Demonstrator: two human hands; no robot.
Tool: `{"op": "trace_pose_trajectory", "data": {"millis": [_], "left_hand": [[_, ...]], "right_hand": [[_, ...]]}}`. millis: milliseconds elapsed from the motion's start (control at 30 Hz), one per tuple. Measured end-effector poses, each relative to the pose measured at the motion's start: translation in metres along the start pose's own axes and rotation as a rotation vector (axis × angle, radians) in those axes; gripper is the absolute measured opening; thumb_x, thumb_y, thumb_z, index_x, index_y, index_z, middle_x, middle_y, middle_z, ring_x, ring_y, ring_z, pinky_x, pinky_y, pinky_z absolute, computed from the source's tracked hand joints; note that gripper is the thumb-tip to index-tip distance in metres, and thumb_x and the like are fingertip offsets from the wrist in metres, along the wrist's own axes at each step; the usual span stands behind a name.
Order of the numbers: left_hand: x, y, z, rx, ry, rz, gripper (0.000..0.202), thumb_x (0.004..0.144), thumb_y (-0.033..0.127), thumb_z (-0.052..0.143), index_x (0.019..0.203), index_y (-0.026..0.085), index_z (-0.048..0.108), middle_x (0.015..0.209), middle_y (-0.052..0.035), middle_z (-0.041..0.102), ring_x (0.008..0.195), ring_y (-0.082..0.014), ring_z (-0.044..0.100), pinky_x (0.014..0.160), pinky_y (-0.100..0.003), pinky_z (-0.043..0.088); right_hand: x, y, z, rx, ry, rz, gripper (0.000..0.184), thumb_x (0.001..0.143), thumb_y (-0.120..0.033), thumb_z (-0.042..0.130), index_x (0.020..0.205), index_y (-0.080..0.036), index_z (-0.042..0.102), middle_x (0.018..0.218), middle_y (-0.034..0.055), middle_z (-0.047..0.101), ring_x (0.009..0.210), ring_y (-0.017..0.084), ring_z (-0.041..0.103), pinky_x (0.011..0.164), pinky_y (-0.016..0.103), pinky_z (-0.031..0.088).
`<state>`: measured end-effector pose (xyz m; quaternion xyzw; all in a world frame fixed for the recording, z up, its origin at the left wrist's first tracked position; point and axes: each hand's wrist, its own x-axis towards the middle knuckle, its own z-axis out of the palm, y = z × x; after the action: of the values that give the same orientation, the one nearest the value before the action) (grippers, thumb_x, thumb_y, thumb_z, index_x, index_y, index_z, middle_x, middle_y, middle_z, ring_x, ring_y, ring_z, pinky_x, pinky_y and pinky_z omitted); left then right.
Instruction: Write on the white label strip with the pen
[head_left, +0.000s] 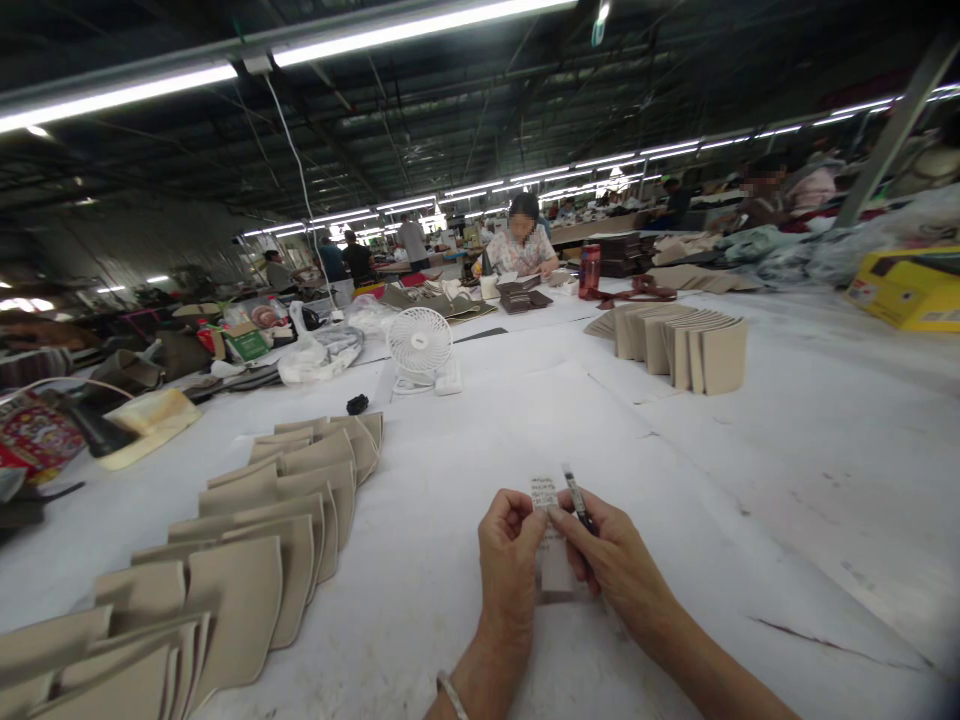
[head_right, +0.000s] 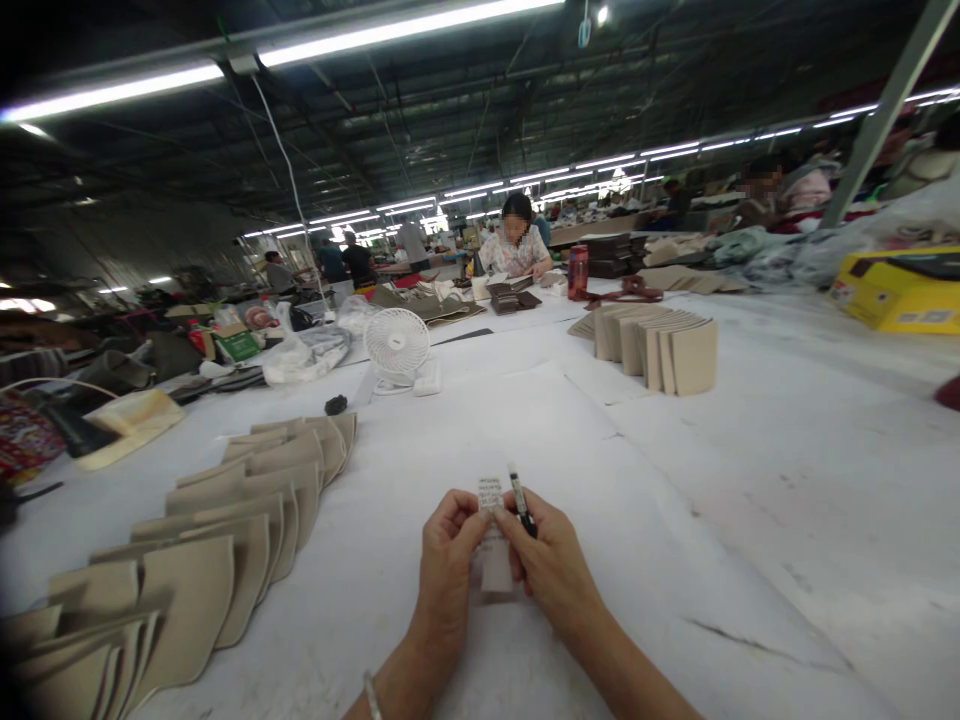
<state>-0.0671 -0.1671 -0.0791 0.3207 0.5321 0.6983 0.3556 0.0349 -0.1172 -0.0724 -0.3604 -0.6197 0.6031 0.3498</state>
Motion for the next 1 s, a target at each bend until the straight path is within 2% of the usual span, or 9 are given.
{"op": "trace_pose_trajectory", "data": {"millis": [667, 1000], "left_hand": [[0.0000, 0.0007, 0.0014, -0.024, 0.001, -0.005, 0.020, 0.073, 0.031, 0.065, 0.073, 0.017, 0.051, 0.063, 0.0054, 0.050, 0.057, -0.0081, 0.042, 0.054, -0.021, 0.034], [0.0017, -0.0044, 0.0008, -0.034, -0.017, -0.005, 0.019, 0.075, 0.031, 0.064, 0.074, 0.018, 0.051, 0.066, 0.0034, 0.055, 0.059, -0.0094, 0.046, 0.057, -0.022, 0.038]], "right_hand": [[-0.0014, -0.0028, -0.0007, -0.032, -0.016, -0.003, 0.035, 0.080, -0.054, 0.057, 0.086, -0.020, 0.055, 0.039, -0.0096, 0.044, 0.032, 0.008, 0.033, 0.033, 0.019, 0.026], [0.0008, -0.0017, -0.0007, -0.038, -0.021, 0.000, 0.037, 0.079, -0.056, 0.057, 0.087, -0.020, 0.056, 0.039, -0.0098, 0.043, 0.033, 0.008, 0.032, 0.033, 0.018, 0.026]]}}
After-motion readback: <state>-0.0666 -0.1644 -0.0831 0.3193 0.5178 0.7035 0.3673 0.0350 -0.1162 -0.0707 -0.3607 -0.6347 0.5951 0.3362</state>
